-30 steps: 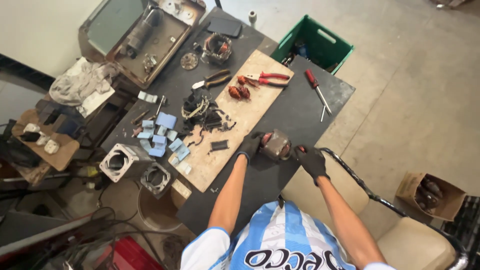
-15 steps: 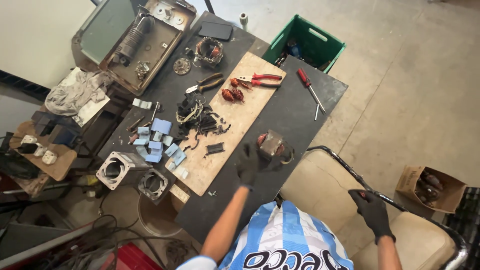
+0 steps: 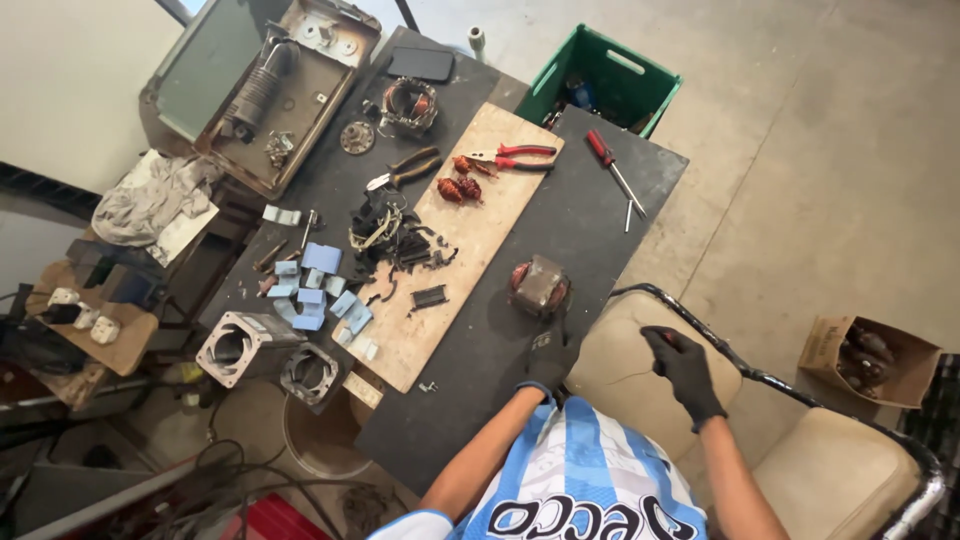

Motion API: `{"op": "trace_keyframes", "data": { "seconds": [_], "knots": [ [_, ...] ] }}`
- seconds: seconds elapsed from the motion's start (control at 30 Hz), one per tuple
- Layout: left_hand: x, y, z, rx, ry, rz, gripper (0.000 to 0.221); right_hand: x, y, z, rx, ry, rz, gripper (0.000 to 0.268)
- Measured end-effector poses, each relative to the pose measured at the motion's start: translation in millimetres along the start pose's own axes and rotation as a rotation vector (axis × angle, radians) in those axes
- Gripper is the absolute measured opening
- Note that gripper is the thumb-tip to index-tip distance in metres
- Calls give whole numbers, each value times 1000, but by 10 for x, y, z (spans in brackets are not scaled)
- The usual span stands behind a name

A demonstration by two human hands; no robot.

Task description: Inspecting a motor component on a workbench and searching for parts in a bucket

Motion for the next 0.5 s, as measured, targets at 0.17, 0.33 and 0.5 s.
{"op": "trace_keyframes", "data": {
  "seconds": [0.17, 0.33, 0.5],
  "knots": [
    [-89, -53, 65, -395, -251, 23, 80, 296, 317, 100, -30, 19, -72, 15],
    [157, 426, -785, 159, 110, 146, 50, 475, 584, -54, 99, -68, 19, 20],
    [58, 136, -622, 993, 307, -25, 32, 666, 883, -498, 322, -316, -47, 29]
  ]
}}
Point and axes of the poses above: each hand's wrist, its own x-axis away from the middle knuckle, its own y-axis out of the back of the hand, z = x × y, the point moved 2 cm from there along -x, towards the middle knuckle, and after that the axes turned 7 degrees about z, right-handed, at the moved point
